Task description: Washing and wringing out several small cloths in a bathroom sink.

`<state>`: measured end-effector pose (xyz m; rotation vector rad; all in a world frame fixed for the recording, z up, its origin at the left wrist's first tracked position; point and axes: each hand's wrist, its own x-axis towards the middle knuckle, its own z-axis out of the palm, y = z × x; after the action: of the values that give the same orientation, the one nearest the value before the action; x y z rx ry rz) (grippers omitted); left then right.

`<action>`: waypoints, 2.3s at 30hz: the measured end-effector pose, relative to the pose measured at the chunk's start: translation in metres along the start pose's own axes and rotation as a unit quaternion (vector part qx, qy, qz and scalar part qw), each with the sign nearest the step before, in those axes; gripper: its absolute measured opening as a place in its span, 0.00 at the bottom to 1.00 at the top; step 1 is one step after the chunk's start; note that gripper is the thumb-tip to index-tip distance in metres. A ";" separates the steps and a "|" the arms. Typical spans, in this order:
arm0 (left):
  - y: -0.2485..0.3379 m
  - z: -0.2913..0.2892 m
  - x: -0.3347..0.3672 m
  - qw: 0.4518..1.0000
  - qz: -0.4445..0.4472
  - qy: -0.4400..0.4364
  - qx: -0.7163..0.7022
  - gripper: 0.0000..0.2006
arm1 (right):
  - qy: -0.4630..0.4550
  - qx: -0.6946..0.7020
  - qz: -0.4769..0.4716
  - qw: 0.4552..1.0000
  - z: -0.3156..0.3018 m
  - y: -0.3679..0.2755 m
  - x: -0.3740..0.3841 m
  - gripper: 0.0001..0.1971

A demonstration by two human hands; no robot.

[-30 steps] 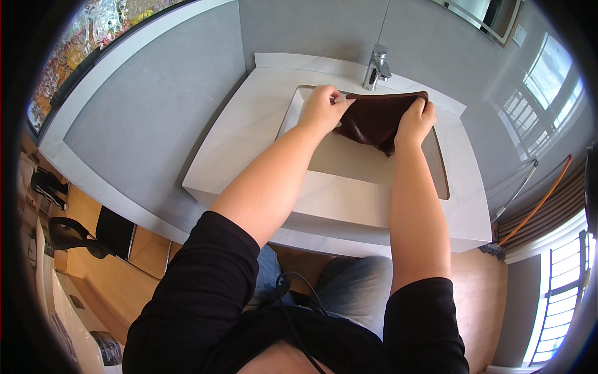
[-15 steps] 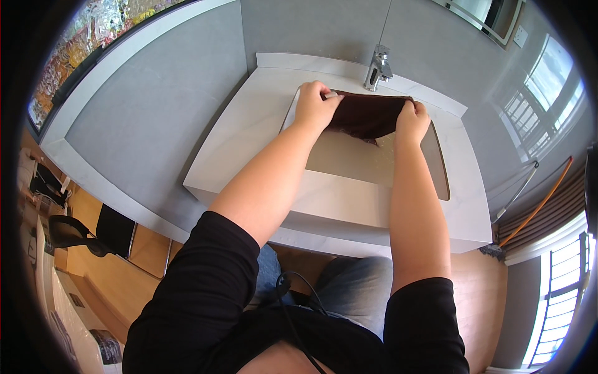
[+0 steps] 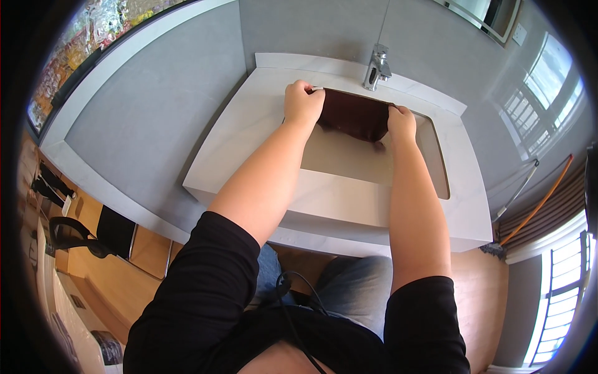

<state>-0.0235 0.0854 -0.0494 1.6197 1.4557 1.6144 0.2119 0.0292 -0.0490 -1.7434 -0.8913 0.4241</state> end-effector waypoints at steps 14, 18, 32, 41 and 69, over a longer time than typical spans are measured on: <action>0.007 -0.001 -0.008 0.960 -0.186 -0.202 0.047 0.11 | 0.006 0.045 0.116 0.992 -0.007 -0.009 -0.015 0.18; 0.004 -0.014 0.002 0.983 -0.168 -0.062 -0.043 0.10 | -0.128 0.008 0.107 0.986 -0.006 -0.019 -0.027 0.19; 0.008 0.012 -0.025 0.825 -0.051 -0.470 0.310 0.11 | -0.198 -0.222 0.090 0.950 -0.003 0.024 0.019 0.17; 0.042 -0.035 -0.025 0.778 -0.053 -0.534 0.326 0.20 | -0.331 -0.439 -0.055 0.834 0.017 -0.005 -0.011 0.15; -0.026 0.036 -0.036 0.829 -0.057 -0.448 0.329 0.19 | -0.325 -0.330 0.060 0.885 0.000 -0.006 -0.035 0.09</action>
<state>0.0075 0.0766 -0.0964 2.1347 1.5330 0.0993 0.1869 0.0041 -0.0479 -2.3334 -1.5383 0.8986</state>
